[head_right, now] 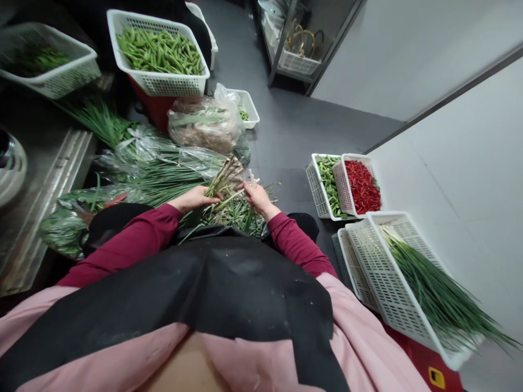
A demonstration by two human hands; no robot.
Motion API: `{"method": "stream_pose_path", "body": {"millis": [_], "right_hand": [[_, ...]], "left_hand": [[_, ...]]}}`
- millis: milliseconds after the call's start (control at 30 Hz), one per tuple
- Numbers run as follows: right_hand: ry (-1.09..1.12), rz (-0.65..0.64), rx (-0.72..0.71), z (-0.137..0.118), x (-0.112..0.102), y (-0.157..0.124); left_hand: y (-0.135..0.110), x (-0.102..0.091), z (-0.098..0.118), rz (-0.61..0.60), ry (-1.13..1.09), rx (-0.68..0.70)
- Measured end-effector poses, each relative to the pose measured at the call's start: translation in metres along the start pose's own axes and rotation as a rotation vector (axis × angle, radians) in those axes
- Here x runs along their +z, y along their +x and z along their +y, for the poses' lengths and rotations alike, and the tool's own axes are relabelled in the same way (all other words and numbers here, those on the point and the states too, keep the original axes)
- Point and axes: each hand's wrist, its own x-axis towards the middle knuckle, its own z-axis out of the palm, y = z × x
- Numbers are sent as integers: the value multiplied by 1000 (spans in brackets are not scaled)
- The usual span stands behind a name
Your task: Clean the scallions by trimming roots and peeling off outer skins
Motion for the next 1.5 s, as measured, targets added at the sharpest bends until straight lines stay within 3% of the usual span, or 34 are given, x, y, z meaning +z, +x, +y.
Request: {"method": "stream_pose_path", "body": {"millis": [67, 133, 267, 333, 433, 600, 767, 833, 933, 1100, 1200, 1267, 1400, 1500], "right_hand": [[-43, 133, -47, 5, -8, 3], [-98, 262, -92, 8, -19, 8], [-132, 427, -137, 6, -41, 14], [-92, 443, -150, 1, -49, 14], [38, 300, -139, -7, -53, 9], [94, -47, -77, -2, -35, -7], [-32, -400, 74, 15, 1, -15], [-129, -473, 109, 19, 13, -14], [-301, -479, 122, 24, 24, -11], [-411, -448, 95, 27, 31, -10], [-356, -422, 98, 27, 29, -9], [-287, -322, 74, 24, 24, -7], [-125, 41, -71, 11, 6, 1], [7, 59, -96, 0, 3, 1]], "left_hand": [[-1, -5, 0, 91, 61, 1], [-5, -11, 2, 98, 109, -19], [-22, -23, 12, -179, 208, -5], [-28, -26, 14, -302, 249, 19], [-29, -23, 12, -311, 239, -15], [-17, -7, 10, 58, -33, 13], [0, 15, 20, 244, -217, 213], [6, 22, 23, 312, -211, 268], [11, 30, 27, 378, -97, 330], [13, 38, 24, 269, 39, 281], [15, 35, 18, 295, -65, 257], [15, 29, 13, 287, -178, 218], [10, 17, 6, 8, -482, 46], [7, 17, 2, -189, -626, -31]]}}
